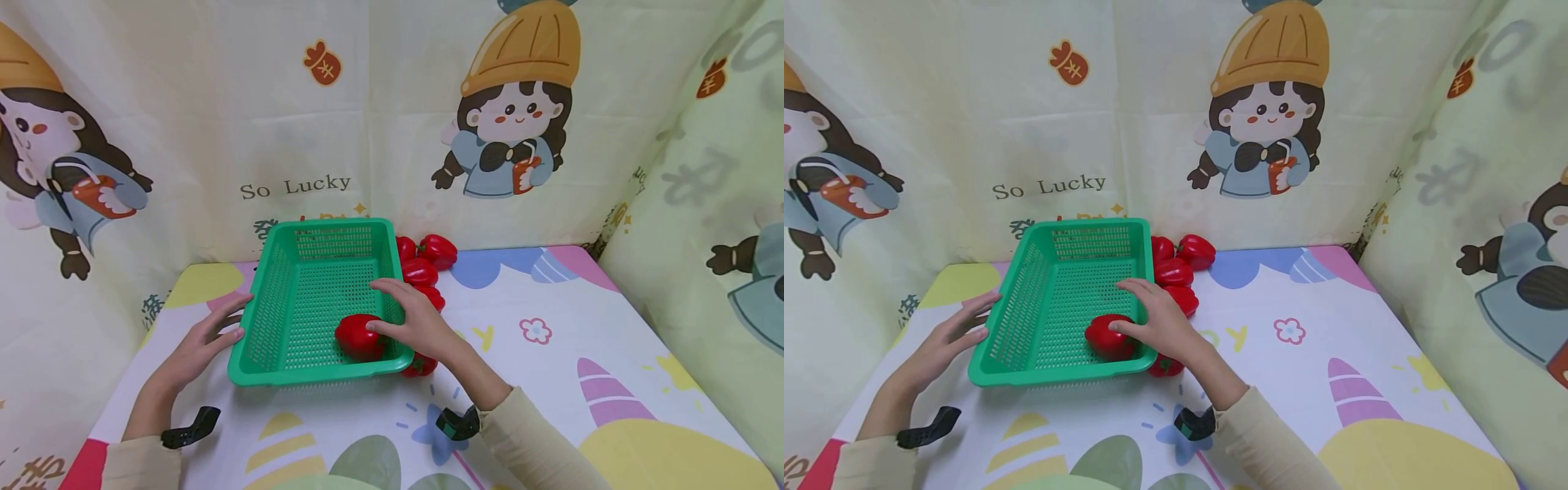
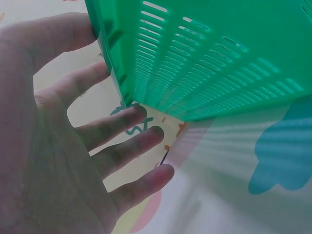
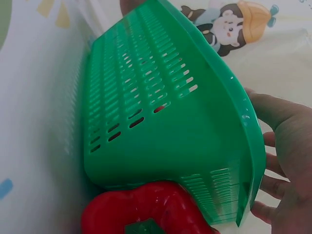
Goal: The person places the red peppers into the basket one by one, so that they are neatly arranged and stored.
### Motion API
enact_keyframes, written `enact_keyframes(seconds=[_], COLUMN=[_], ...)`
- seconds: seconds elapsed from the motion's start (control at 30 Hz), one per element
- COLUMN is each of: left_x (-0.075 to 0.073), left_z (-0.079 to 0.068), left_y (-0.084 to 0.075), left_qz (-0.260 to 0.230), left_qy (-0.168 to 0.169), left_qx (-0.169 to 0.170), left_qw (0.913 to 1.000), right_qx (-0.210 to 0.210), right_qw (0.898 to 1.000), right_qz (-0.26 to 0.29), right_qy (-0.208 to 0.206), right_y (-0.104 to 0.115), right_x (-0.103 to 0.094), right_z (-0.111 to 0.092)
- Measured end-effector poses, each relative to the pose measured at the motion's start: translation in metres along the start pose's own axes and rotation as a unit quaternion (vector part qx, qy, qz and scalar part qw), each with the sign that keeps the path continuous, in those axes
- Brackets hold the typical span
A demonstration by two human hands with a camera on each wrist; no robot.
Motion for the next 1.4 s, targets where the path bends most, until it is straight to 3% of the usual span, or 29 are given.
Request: enact_keyframes(seconds=[0.33, 0.8, 1.4], left_x=[-0.001, -0.001, 0.003], left_z=[-0.001, -0.001, 0.000], left_y=[-0.002, 0.001, 0.000], left_qz=[-0.010, -0.047, -0.089], left_qy=[0.000, -0.007, -0.005], left_qx=[-0.005, 0.012, 0.023], left_qw=[0.9999, 0.9988, 0.9958], right_qx=[0.012, 0.024, 0.010], right_qw=[1.000, 0.999, 0.999], right_qz=[0.007, -0.003, 0.002], right_qy=[-0.013, -0.028, -0.053], right_y=[0.000, -0.006, -0.015], right_x=[-0.005, -0.011, -0.020], right_z=[-0.003, -0.008, -0.017])
Point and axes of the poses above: each hand's wrist, its own z-axis towards the middle knuckle, its own x-axis out of the palm, y = z × x, the point moved 1 cm from there along z, towards the middle knuckle, and after that the axes turned 10 degrees about -y, right-handed, at the moved point
